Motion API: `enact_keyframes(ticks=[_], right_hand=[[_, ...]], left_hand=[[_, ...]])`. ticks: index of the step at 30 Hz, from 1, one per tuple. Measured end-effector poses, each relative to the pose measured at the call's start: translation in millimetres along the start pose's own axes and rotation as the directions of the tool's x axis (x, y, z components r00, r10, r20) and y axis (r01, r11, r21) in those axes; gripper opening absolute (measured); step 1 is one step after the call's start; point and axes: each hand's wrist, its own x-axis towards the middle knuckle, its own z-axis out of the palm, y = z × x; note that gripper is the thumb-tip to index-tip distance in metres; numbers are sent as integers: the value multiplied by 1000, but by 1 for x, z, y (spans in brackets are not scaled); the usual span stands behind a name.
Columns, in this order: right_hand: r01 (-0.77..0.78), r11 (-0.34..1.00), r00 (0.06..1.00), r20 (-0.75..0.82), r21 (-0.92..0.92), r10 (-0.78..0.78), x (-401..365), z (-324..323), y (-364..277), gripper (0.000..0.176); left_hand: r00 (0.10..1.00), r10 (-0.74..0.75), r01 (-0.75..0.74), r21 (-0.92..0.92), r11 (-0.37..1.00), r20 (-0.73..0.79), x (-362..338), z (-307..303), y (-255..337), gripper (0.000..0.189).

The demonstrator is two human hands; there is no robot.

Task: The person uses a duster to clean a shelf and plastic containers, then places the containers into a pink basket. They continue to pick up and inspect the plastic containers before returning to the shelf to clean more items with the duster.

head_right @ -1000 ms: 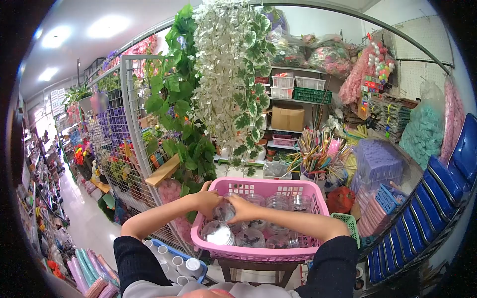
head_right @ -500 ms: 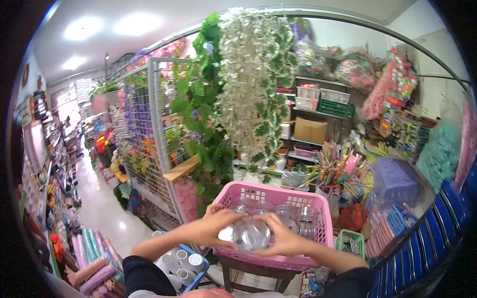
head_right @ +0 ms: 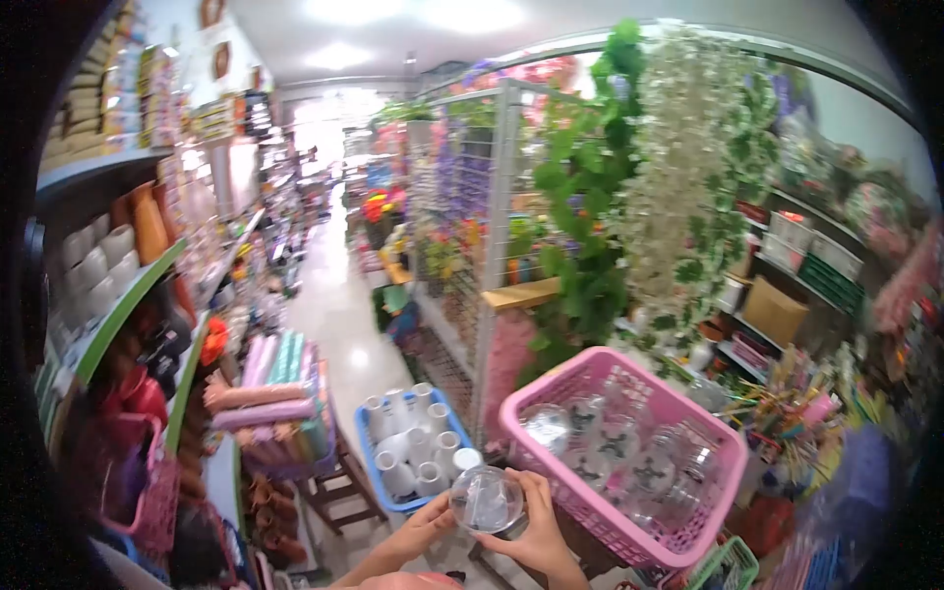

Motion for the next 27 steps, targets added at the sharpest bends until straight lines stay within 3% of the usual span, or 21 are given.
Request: enact_keyframes(ticks=[1, 4, 6, 8, 12, 16, 20, 22, 24, 27], right_hand=[[10, 1000, 999, 49, 10, -10, 2, 13, -2, 92], [38, 999, 967, 252, 38, -47, 3, 51, -8, 92], [50, 996, 933, 354, 72, -72, 1, 77, -8, 92], [59, 995, 885, 456, 84, -91, 0, 104, -15, 94], [132, 971, 773, 593, 199, -227, -1, 159, -30, 93], [209, 931, 589, 721, 300, -364, 2, 213, -58, 92], [237, 852, 349, 778, 466, -523, 4, 277, -92, 95], [224, 797, 206, 772, 562, -602, 6, 309, -113, 92], [335, 695, 142, 695, 637, -705, 9, 350, -130, 88], [623, 478, 92, 549, 619, -831, 18, 400, -175, 62]], left_hand=[[996, 10, -22, -126, 992, -94, -18, -6, -10, 59], [973, 95, -142, -217, 966, -211, -73, -16, -17, 57], [922, 192, -250, -138, 958, -337, -104, -2, -5, 52], [845, 133, -237, -139, 962, -518, -133, -3, -9, 50], [661, 248, -474, -139, 869, -708, -187, 4, -10, 52], [480, 346, -576, 8, 818, -806, -240, 10, 5, 52], [285, 433, -626, 176, 760, -855, -293, 22, 21, 49], [57, 471, -585, 353, 730, -880, -312, 36, 39, 52], [-49, 463, -510, 421, 750, -885, -344, 32, 32, 49], [-203, 510, -530, 532, 661, -836, -375, 38, 34, 45]])
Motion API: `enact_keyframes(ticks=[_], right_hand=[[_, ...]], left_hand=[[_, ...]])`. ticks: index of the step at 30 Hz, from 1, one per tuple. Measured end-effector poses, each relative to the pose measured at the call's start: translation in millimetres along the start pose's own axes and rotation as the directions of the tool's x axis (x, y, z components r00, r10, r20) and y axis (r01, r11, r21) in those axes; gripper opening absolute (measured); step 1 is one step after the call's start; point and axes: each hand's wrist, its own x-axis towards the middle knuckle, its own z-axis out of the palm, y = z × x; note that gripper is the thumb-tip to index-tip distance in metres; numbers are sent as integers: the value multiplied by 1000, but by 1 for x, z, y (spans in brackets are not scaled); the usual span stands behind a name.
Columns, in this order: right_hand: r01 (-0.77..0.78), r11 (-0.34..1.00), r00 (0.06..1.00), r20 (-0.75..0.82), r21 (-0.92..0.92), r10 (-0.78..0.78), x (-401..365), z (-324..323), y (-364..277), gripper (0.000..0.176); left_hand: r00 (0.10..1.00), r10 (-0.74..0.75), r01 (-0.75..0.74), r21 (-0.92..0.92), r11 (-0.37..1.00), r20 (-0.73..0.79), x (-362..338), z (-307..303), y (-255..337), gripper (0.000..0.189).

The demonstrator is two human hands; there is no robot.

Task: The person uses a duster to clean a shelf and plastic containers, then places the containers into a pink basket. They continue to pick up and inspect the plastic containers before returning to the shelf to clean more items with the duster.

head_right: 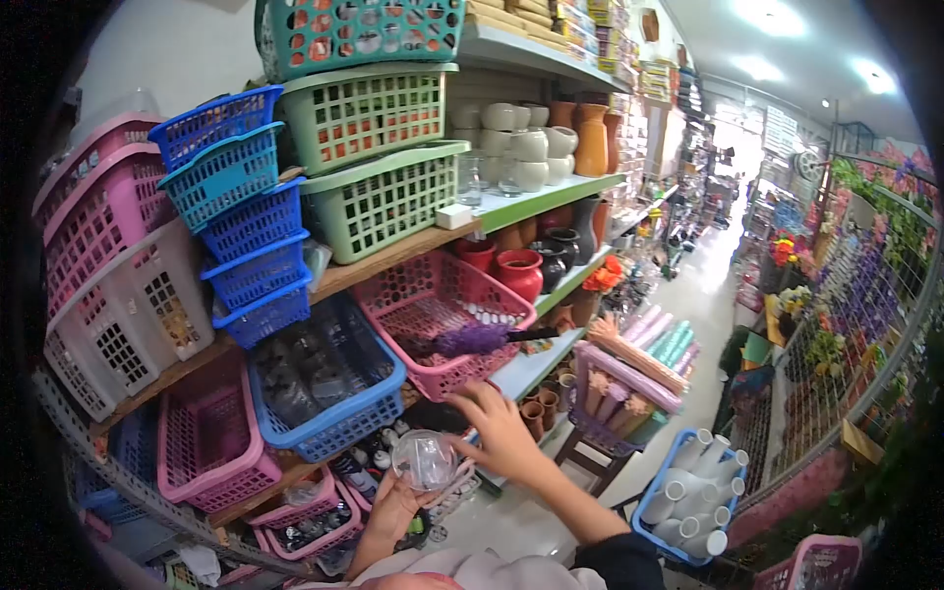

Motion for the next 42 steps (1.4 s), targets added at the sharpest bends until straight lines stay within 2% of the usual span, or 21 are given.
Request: enact_keyframes(ticks=[3, 5, 7, 8, 10, 11, 13, 15, 18, 21, 26, 27, 28, 29, 30, 33, 35, 37, 39, 41, 42], right_hand=[[125, 960, 987, -68, -250, -146, 62, 17, 30, 50], [89, 905, 991, -55, -416, -122, 97, 37, 60, 50], [-23, 830, 994, 77, -558, 80, 130, 42, 76, 56], [-19, 832, 994, 78, -554, 75, 144, 43, 83, 56], [-121, 766, 817, 375, -632, 439, 166, 49, 98, 57], [-118, 769, 819, 376, -629, 433, 171, 56, 109, 57], [-44, 750, 693, 520, -660, 498, 179, 62, 125, 51], [-60, 753, 757, 461, -656, 462, 177, 60, 135, 41], [-125, 782, 861, 324, -611, 392, 163, 29, 123, 38], [-187, 896, 965, 97, -402, 245, 119, -2, 108, 42], [-372, 922, 920, -93, 107, 382, 19, -14, 99, 49], [-376, 906, 917, -59, 196, 394, -3, -14, 96, 51], [-531, 732, 831, 95, 427, 547, -16, -28, 62, 52], [-377, 853, 921, 45, 361, 388, -44, -12, 77, 54], [-299, 864, 941, -23, 405, 337, -66, -2, 68, 55], [-457, 769, 875, 381, 447, 299, -113, -9, 38, 58], [-371, 895, 910, 288, 249, 298, -143, -13, 41, 57], [-673, 717, 738, 231, 179, 635, -165, -19, 46, 56], [-667, 732, 741, 14, 140, 672, -180, -28, 41, 55], [-671, 672, 742, 265, 314, 616, -198, -48, 29, 56], [-546, 771, 834, 294, 328, 466, -209, -47, 27, 56]], left_hand=[[998, 22, -23, -6, 1000, -65, 0, -24, 12, 48], [994, 52, -54, -18, 998, -100, 2, -33, 15, 45], [990, 36, -45, -64, 997, -134, 4, -52, 9, 43], [987, 51, -61, -61, 996, -153, 5, -52, 9, 41], [986, 53, -63, -60, 996, -161, 6, -53, 13, 41], [985, 52, -63, -60, 996, -163, 7, -53, 14, 41], [984, 61, -76, -84, 994, -168, 9, -58, 14, 41], [982, 75, -91, -85, 992, -175, 9, -63, 14, 41], [985, 73, -84, -70, 994, -154, 9, -61, 20, 42], [985, 70, -84, -83, 993, -159, 8, -59, 19, 42], [982, 34, -60, -133, 989, -185, 9, -44, 11, 41], [977, 8, -46, -171, 984, -215, 9, -44, 5, 42], [978, 5, -44, -184, 982, -207, 11, -45, -2, 42], [980, -2, -36, -187, 982, -197, 12, -38, -5, 42], [979, 5, -41, -175, 984, -202, 12, -30, -7, 41], [984, -8, -30, -217, 976, -175, 16, -31, -34, 38], [981, 17, -43, -136, 990, -191, 13, -24, -48, 36], [987, 8, -32, -149, 988, -161, 9, -12, -66, 38], [972, -6, -24, -126, 992, -236, -2, 1, -79, 41], [977, -28, -5, -154, 988, -211, -16, 10, -88, 41], [982, -37, 3, -179, 984, -183, -22, 13, -93, 41]])
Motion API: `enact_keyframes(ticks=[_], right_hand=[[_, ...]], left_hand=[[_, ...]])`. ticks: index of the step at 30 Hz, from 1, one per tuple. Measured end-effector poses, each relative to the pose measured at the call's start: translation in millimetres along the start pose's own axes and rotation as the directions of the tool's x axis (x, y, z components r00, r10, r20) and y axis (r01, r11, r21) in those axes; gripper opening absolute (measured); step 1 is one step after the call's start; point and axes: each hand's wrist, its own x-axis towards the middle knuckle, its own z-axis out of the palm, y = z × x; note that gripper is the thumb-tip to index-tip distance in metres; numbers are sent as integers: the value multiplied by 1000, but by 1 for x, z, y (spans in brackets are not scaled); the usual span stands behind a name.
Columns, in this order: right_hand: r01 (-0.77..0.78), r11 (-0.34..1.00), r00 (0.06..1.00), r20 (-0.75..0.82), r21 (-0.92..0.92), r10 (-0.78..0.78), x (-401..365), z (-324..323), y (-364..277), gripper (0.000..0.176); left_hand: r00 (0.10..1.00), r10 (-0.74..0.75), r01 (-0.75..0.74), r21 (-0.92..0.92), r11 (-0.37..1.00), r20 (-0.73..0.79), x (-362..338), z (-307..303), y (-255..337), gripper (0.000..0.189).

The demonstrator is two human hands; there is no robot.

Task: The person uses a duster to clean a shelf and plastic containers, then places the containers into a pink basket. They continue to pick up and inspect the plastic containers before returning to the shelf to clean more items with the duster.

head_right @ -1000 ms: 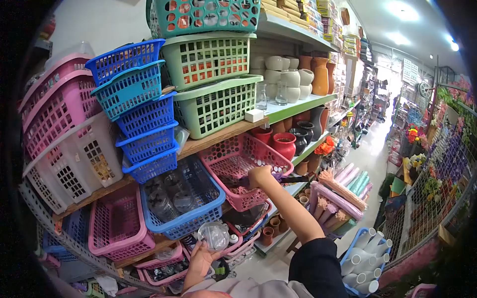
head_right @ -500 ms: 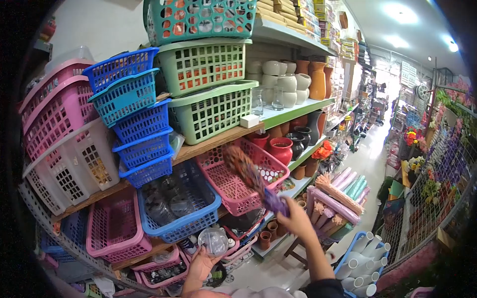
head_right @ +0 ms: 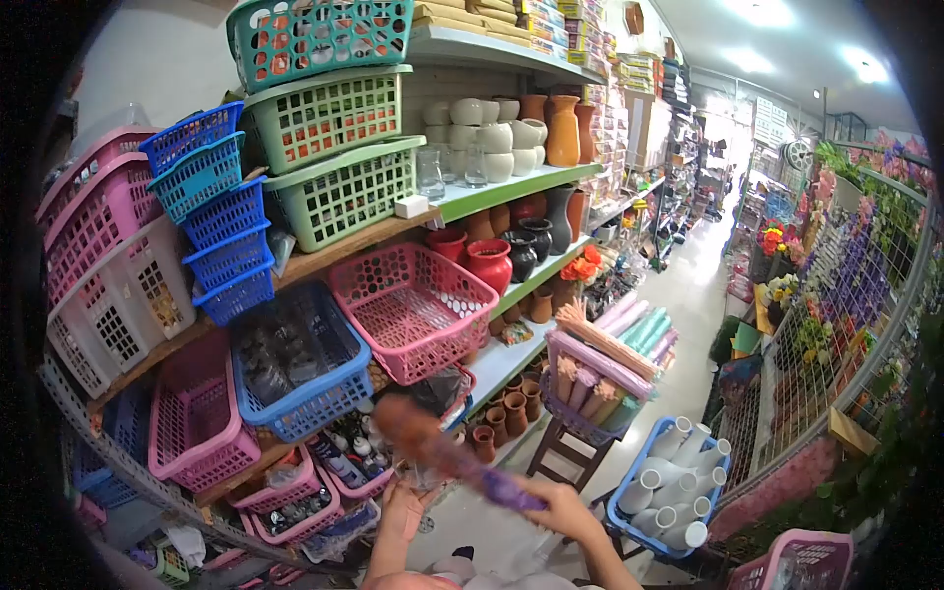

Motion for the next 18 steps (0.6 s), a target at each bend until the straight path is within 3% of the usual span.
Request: enact_keyframes(ticks=[1, 3, 5, 6, 7, 9, 10, 11, 13, 15, 17, 18], right_hand=[[158, 987, 984, 90, -23, -155, -8, 5, 5, 57], [115, 990, 978, 184, -78, -99, -23, 10, 6, 58], [-235, 972, 971, 38, -26, 236, -36, 9, 1, 54], [-131, 989, 991, 8, -62, 132, -42, 10, 8, 53], [-128, 990, 992, 13, -61, 129, -48, 10, 10, 53], [56, 997, 958, 278, 58, -70, -58, 12, 14, 57], [134, 990, 953, 271, 30, -137, -60, 17, 13, 56], [134, 990, 952, 274, 33, -138, -65, 17, 10, 56], [-118, 992, 993, 20, -39, 118, -71, 11, -3, 54], [-83, 992, 996, -45, -93, 79, -73, 12, 13, 57], [236, 972, 969, 74, 16, -236, -77, 12, 17, 57], [78, 991, 959, 262, 108, -104, -82, 7, 15, 58]], left_hand=[[1000, 30, -29, 79, 996, -5, -4, -19, -16, 39], [999, 20, -20, 3, 1000, -43, -22, -23, -25, 37], [993, 64, -61, 35, 998, -100, -45, 3, -23, 34], [994, 64, -61, 35, 998, -89, -55, 5, -26, 32], [993, 67, -64, 36, 997, -94, -63, 2, -29, 32], [994, 35, -34, 4, 999, -106, -79, -5, -34, 31], [993, 35, -34, 8, 999, -109, -84, -4, -34, 31], [993, 43, -41, 26, 999, -107, -88, -2, -35, 30], [993, 69, -64, 60, 996, -99, -94, 3, -36, 30], [987, 84, -74, 80, 994, -140, -99, 8, -37, 31], [993, 102, -100, 33, 994, -56, -103, 16, -34, 31], [993, 85, -90, -60, 994, -80, -99, -2, -42, 31]])
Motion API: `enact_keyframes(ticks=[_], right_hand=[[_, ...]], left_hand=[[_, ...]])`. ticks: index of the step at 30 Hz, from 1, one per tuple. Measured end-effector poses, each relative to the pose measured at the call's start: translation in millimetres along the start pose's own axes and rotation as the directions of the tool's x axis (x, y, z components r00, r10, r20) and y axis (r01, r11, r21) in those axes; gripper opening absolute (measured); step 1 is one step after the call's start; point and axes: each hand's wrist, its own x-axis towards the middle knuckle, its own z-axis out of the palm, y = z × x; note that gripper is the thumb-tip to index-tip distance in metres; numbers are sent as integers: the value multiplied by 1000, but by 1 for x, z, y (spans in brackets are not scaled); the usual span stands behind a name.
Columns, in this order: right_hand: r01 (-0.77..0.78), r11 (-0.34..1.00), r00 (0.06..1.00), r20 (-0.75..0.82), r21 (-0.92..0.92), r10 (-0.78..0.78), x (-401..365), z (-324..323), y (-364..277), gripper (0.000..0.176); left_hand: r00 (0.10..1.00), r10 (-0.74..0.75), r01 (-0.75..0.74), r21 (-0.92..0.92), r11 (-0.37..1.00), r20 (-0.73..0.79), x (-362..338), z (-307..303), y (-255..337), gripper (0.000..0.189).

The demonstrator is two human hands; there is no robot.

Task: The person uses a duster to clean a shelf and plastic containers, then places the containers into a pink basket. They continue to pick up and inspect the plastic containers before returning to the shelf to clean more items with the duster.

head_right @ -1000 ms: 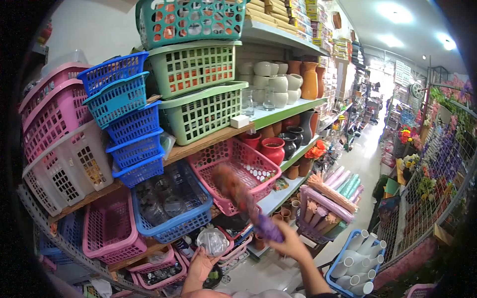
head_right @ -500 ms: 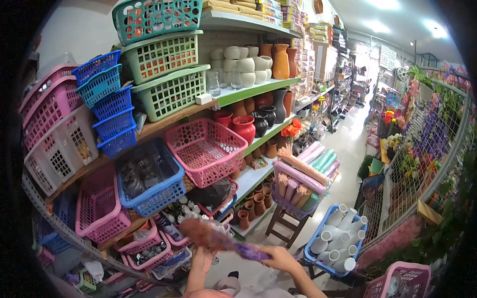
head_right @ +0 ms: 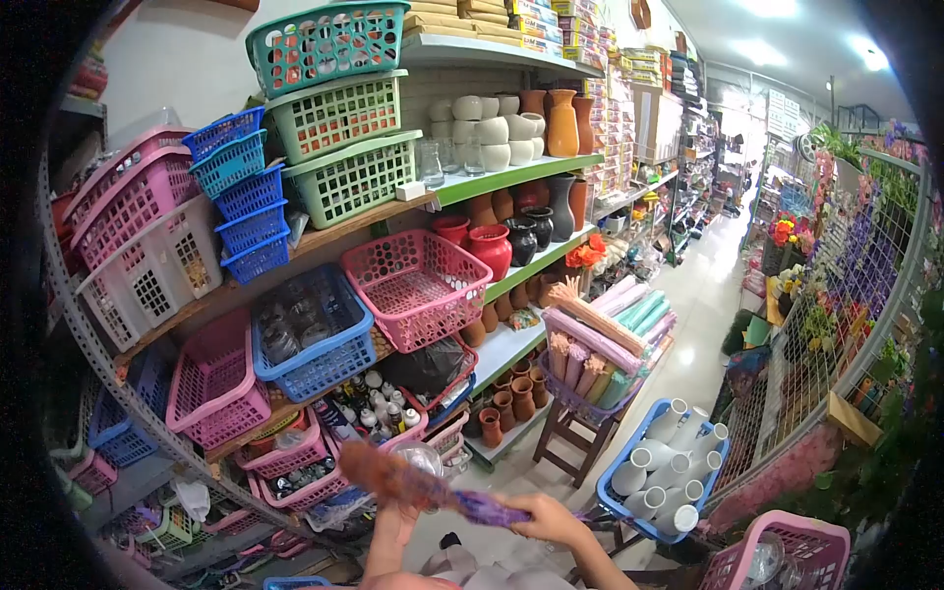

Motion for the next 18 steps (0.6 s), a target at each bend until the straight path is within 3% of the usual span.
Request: enact_keyframes(ticks=[1, 3, 4, 5, 7, 8, 9, 11, 12, 15, 16, 17, 18], right_hand=[[6, 1000, 1000, 0, 3, -6, 1, 1, 2, 58], [-29, 986, 981, -192, -163, -3, 3, 1, 9, 54], [-236, 965, 941, -274, -111, 198, 3, -3, -17, 55], [-232, 966, 943, -269, -111, 196, 3, -1, -12, 55], [-14, 988, 985, -172, -152, -13, 2, 0, 4, 57], [57, 990, 997, -52, -132, -65, 2, -1, 3, 57], [59, 990, 996, -51, -130, -67, 2, 0, 1, 57], [-56, 980, 997, -66, -191, 44, 3, -1, -5, 56], [-133, 980, 972, -214, -148, 100, 5, 2, -9, 55], [-180, 979, 968, -195, -100, 158, 4, 4, -4, 54], [-177, 982, 984, -37, -66, 175, 2, 1, -8, 54], [-175, 982, 984, -37, -66, 173, 3, 3, -1, 54], [-20, 991, 999, -41, -130, 15, 5, 8, 12, 55]], left_hand=[[1000, 4, -4, 5, 1000, 1, -1, 5, 2, 31], [998, 36, -39, 60, 997, 43, -6, 17, 5, 31], [999, 35, -30, 130, 991, -39, -8, 16, 5, 31], [998, 37, -31, 117, 993, -48, -9, 16, 5, 31], [999, 39, -39, 40, 998, 6, -16, 22, 8, 32], [999, 13, -10, 85, 996, -36, -14, 2, 3, 34], [999, -40, 41, 12, 999, -15, -7, -17, -2, 33], [1000, 15, -15, 53, 998, 12, -14, -8, 4, 34], [1000, 26, -25, 79, 997, -15, -16, -3, 5, 35], [999, 34, -31, 87, 996, -37, -20, 7, 10, 37], [1000, 14, -12, 88, 996, -22, -16, -6, 7, 36], [1000, -9, 10, 92, 996, -8, -13, -19, 4, 35], [998, -61, 52, -268, 962, -25, -10, -23, 5, 36]])
